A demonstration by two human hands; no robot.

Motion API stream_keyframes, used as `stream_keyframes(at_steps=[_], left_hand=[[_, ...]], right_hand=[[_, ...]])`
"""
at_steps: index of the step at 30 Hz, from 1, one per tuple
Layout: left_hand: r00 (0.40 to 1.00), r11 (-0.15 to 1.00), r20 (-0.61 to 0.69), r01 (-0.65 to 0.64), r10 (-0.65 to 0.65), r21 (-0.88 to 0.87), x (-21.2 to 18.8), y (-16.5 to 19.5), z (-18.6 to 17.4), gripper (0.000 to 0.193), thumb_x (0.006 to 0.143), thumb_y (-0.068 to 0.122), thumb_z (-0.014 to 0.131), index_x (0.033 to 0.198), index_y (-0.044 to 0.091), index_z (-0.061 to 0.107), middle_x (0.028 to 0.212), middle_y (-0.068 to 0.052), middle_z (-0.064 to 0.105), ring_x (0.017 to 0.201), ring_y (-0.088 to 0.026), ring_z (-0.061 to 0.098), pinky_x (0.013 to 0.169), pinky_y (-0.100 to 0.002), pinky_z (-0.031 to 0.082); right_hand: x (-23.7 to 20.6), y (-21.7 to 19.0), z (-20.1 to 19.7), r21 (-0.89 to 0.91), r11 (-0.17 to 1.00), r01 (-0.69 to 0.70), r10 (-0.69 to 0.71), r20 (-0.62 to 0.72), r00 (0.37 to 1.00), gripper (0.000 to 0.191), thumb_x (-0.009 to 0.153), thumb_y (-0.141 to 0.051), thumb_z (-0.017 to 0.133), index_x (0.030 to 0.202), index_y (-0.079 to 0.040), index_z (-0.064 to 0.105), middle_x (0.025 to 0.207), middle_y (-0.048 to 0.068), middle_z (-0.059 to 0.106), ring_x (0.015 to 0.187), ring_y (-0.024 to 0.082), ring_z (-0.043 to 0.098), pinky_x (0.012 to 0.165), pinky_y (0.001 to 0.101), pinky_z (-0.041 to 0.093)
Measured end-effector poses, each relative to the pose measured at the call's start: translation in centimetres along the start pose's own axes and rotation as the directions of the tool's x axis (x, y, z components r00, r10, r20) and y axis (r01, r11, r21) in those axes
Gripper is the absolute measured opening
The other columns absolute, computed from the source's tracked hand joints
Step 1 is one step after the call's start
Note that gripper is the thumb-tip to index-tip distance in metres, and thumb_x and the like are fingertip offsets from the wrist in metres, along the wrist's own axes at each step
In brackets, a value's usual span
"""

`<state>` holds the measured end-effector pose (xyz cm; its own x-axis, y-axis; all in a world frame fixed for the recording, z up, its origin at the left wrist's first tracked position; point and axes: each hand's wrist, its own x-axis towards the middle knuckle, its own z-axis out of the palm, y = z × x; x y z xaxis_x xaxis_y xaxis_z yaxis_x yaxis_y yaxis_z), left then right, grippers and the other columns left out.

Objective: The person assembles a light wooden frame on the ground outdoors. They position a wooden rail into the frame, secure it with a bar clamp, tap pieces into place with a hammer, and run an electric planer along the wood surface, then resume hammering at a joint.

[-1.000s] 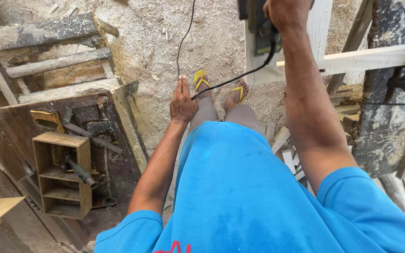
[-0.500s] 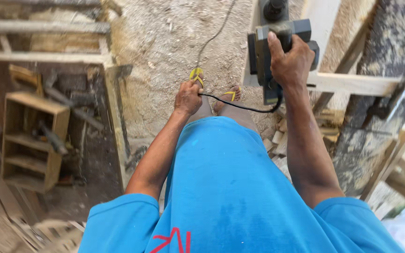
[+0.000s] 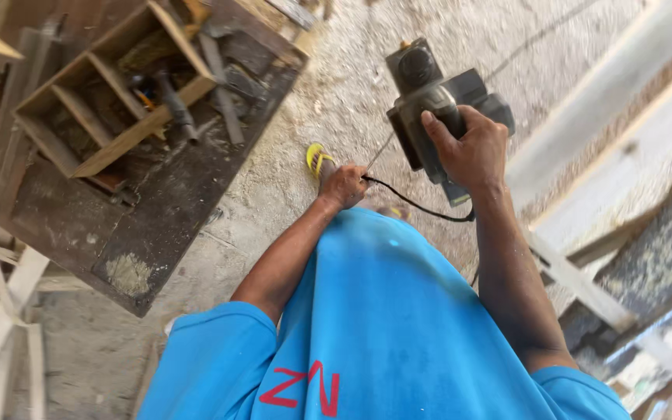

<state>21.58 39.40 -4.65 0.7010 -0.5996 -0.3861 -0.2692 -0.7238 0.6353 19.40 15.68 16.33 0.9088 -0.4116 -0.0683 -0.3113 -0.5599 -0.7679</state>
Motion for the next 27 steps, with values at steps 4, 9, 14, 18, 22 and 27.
stream_keyframes(at_steps=[4, 9, 14, 18, 22, 27], left_hand=[[0.971, 0.993, -0.239, -0.014, -0.015, -0.121, -0.1, -4.9, -4.5, 0.023, 0.089, 0.033, 0.072, 0.094, 0.010, 0.075, 0.096, -0.016, 0.074, 0.095, -0.038, 0.070, 0.082, -0.048, 0.054], [0.900, 0.970, -0.428, -0.022, -0.086, -0.241, 0.0, -10.2, -9.5, 0.028, 0.088, 0.036, 0.072, 0.097, 0.009, 0.075, 0.092, -0.017, 0.073, 0.089, -0.038, 0.070, 0.078, -0.049, 0.055], [0.899, 0.926, -0.309, 0.212, -0.311, -0.314, 1.0, -12.6, -13.5, 0.033, 0.095, 0.043, 0.069, 0.101, 0.011, 0.078, 0.093, -0.018, 0.074, 0.089, -0.039, 0.071, 0.080, -0.051, 0.054], [0.860, 0.830, -0.264, 0.272, -0.437, -0.487, 3.9, -12.4, -15.1, 0.043, 0.094, 0.048, 0.067, 0.120, 0.015, 0.074, 0.099, -0.021, 0.075, 0.092, -0.040, 0.072, 0.085, -0.050, 0.055], [0.841, 0.825, -0.349, 0.182, -0.413, -0.536, 7.9, -11.8, -15.9, 0.059, 0.087, 0.046, 0.073, 0.124, 0.000, 0.067, 0.115, -0.025, 0.072, 0.106, -0.041, 0.069, 0.091, -0.048, 0.054], [0.679, 0.710, -0.405, 0.247, -0.613, -0.660, 10.8, -11.4, -18.2, 0.071, 0.093, 0.042, 0.074, 0.138, -0.010, 0.054, 0.129, -0.032, 0.063, 0.113, -0.048, 0.062, 0.093, -0.051, 0.050]], right_hand=[[5.0, -6.1, 5.3, -0.043, 0.997, 0.063, -0.058, 0.125, 0.990, 0.043, 0.096, -0.045, 0.079, 0.100, -0.002, 0.077, 0.074, 0.015, 0.073, 0.065, 0.022, 0.073, 0.063, 0.0380, 0.056], [12.0, -13.9, 12.1, -0.122, 0.966, 0.229, -0.193, 0.251, 0.949, 0.046, 0.096, -0.049, 0.080, 0.099, -0.003, 0.077, 0.073, 0.015, 0.070, 0.064, 0.024, 0.071, 0.062, 0.0408, 0.054], [20.1, -21.7, 18.8, -0.163, 0.895, 0.415, -0.336, 0.363, 0.869, 0.042, 0.092, -0.045, 0.085, 0.097, -0.004, 0.077, 0.071, 0.012, 0.069, 0.060, 0.025, 0.066, 0.058, 0.0405, 0.050], [27.0, -26.7, 23.8, -0.076, 0.775, 0.628, -0.528, 0.467, 0.709, 0.037, 0.092, -0.038, 0.089, 0.099, -0.003, 0.077, 0.075, 0.013, 0.069, 0.061, 0.025, 0.064, 0.059, 0.0408, 0.048], [34.6, -30.3, 31.2, -0.026, 0.589, 0.808, -0.691, 0.503, 0.520, 0.036, 0.093, -0.034, 0.091, 0.094, -0.002, 0.075, 0.082, 0.017, 0.071, 0.068, 0.027, 0.066, 0.061, 0.0423, 0.050], [42.7, -34.1, 43.6, 0.442, 0.372, 0.816, -0.872, 0.467, 0.145, 0.030, 0.097, -0.023, 0.080, 0.111, 0.003, 0.073, 0.102, 0.018, 0.073, 0.086, 0.030, 0.072, 0.074, 0.0421, 0.058]])
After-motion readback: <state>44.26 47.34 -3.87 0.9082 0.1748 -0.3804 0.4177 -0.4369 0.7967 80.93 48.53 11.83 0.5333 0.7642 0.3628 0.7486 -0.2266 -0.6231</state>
